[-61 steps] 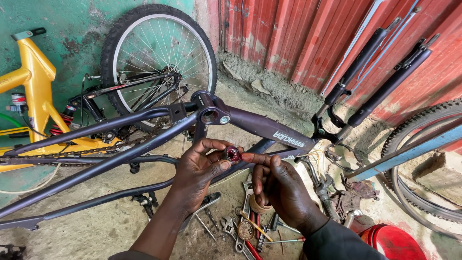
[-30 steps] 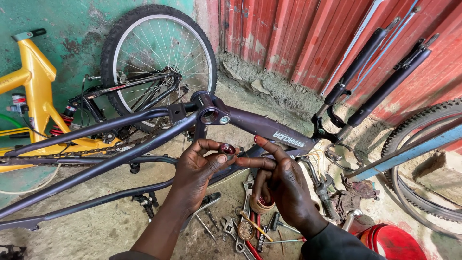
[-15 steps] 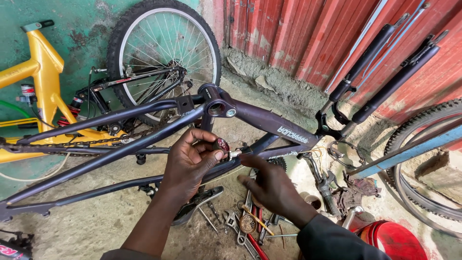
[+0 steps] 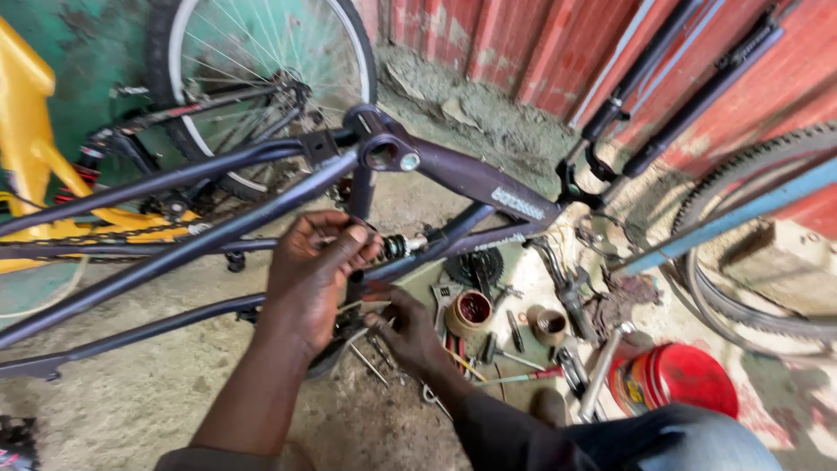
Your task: Greasing and installing ball bearings into the bottom bracket of a bicycle frame using a small tool.
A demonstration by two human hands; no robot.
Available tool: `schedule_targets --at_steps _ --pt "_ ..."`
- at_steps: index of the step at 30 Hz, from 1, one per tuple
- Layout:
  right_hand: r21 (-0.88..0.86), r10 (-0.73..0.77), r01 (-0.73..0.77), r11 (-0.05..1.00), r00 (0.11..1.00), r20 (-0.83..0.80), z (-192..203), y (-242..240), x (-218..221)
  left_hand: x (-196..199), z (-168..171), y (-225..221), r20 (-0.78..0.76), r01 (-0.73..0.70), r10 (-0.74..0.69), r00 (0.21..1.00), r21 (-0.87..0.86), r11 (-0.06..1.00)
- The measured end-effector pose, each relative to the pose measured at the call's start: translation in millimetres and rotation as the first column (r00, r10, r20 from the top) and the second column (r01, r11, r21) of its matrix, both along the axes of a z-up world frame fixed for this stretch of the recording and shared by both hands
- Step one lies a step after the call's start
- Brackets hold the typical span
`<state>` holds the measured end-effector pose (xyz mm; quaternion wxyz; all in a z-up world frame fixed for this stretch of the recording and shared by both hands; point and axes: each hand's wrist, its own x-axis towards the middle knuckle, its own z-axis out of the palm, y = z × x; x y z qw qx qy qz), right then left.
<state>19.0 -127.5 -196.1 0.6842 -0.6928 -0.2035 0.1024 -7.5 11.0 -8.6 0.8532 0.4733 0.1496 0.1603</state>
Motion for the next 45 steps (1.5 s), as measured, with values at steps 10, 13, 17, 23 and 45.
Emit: schedule_targets --at_steps 10,13,17,23,45 --pt "-0.103 -0.417 0.41 0.906 0.827 -0.378 -112.0 -107.3 -60.4 14.4 17.6 -10.2 -0.086 0.076 -0.075 0.993 0.0 0.997" --pt "-0.376 -0.564 0.438 0.816 0.745 -0.357 -139.7 -137.3 -76.3 12.8 16.7 -12.7 -0.123 0.097 -0.09 0.988 0.05 0.994" --pt "-0.579 -0.546 0.295 0.761 0.773 -0.324 -158.9 -153.2 -83.8 17.3 22.1 -15.2 -0.142 0.098 -0.082 0.986 0.108 0.989" --pt "-0.791 -0.374 -0.008 0.612 0.878 -0.298 -201.2 -141.3 -86.4 16.5 20.2 -12.4 -0.194 0.113 -0.079 0.978 0.169 0.979" --pt "-0.975 0.143 0.023 0.222 0.988 0.056 -242.6 -143.5 -32.6 23.2 1.9 -20.8 -0.078 0.144 -0.127 0.989 0.264 0.954"
